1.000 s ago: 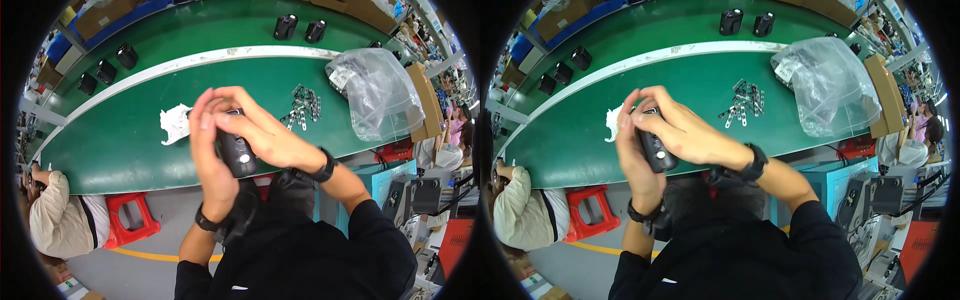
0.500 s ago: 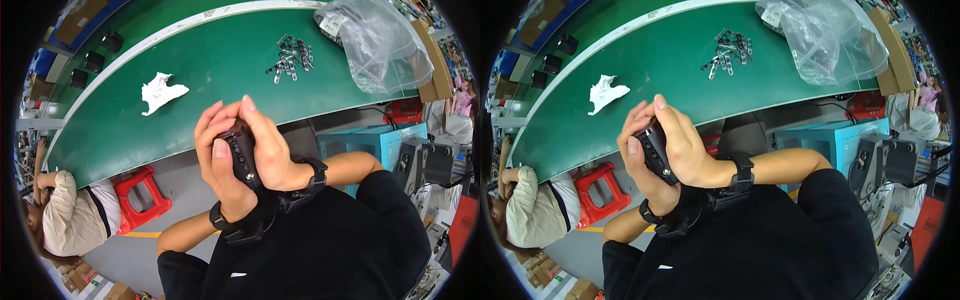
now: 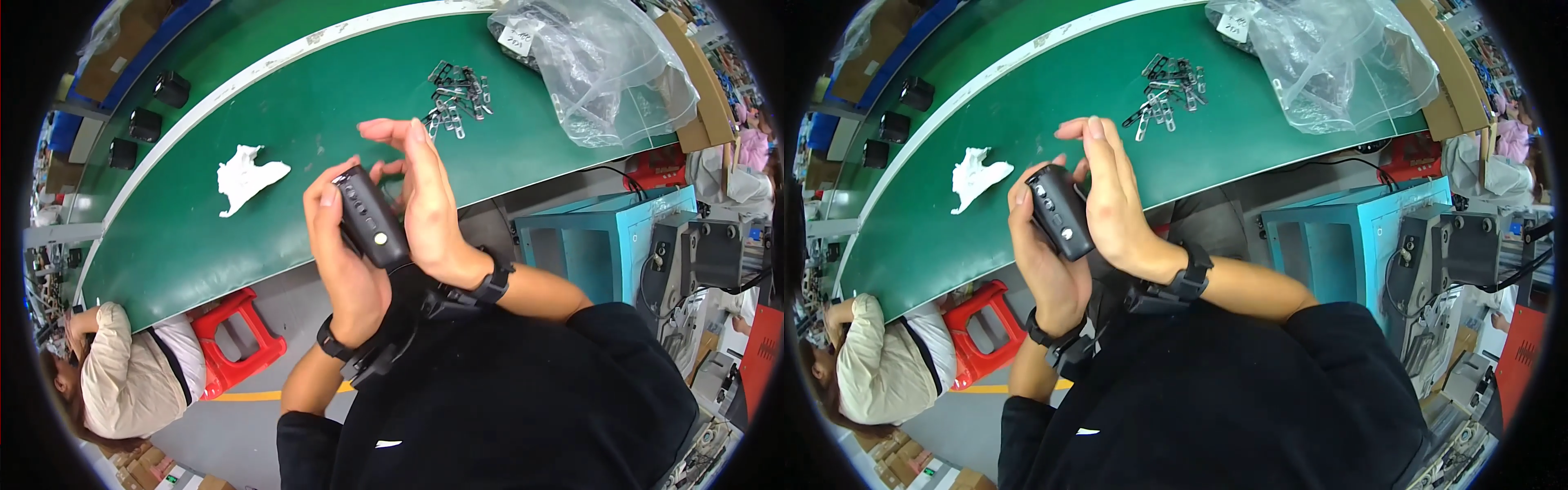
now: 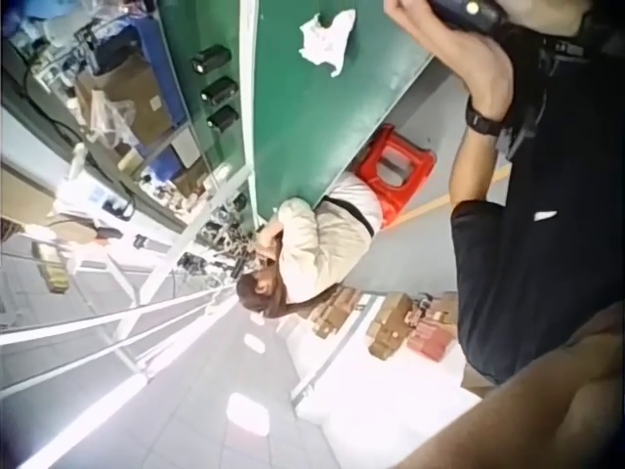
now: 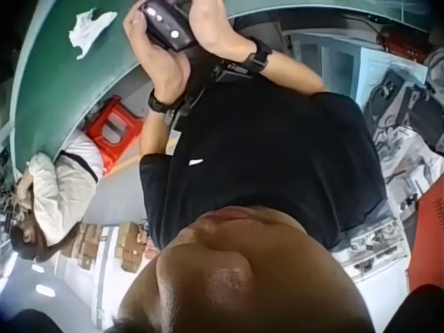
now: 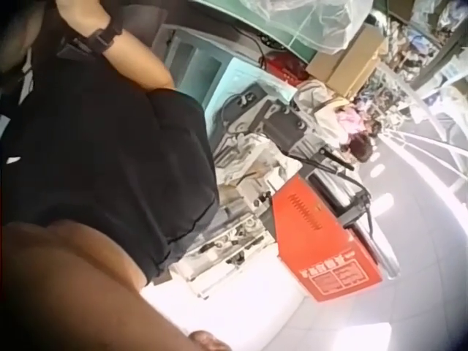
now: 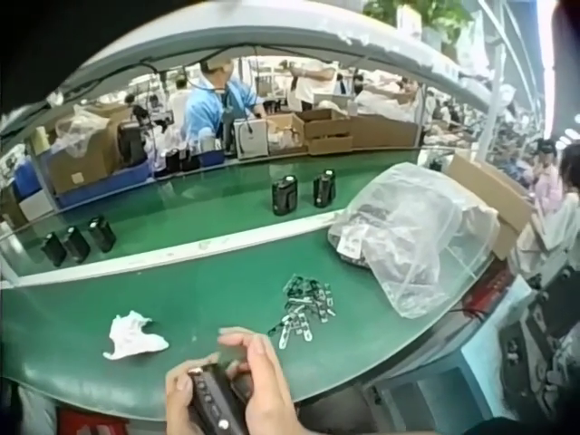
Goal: Assembling electronic components into plastic handheld device housings on an assembly line.
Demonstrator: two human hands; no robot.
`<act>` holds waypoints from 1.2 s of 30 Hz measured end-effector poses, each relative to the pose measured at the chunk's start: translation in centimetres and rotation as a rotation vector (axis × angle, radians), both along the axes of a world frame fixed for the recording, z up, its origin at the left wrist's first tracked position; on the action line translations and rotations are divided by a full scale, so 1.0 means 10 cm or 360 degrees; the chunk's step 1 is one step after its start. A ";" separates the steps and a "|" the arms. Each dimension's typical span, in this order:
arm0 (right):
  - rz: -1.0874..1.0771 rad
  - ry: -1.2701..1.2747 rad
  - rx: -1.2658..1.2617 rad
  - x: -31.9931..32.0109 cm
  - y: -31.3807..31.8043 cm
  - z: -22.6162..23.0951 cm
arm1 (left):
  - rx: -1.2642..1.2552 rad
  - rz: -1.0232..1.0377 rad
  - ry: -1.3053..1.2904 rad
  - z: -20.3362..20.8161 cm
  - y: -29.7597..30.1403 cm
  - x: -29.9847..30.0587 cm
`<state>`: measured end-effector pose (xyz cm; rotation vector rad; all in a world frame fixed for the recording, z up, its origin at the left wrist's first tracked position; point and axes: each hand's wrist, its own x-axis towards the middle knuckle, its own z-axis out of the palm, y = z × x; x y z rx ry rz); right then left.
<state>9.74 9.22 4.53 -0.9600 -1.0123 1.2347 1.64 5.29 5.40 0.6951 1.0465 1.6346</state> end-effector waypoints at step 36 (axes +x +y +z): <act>0.0617 -0.0426 0.0082 0.80 0.03 0.12 | -0.0028 -0.0722 -0.0202 0.04 -0.15 -0.02</act>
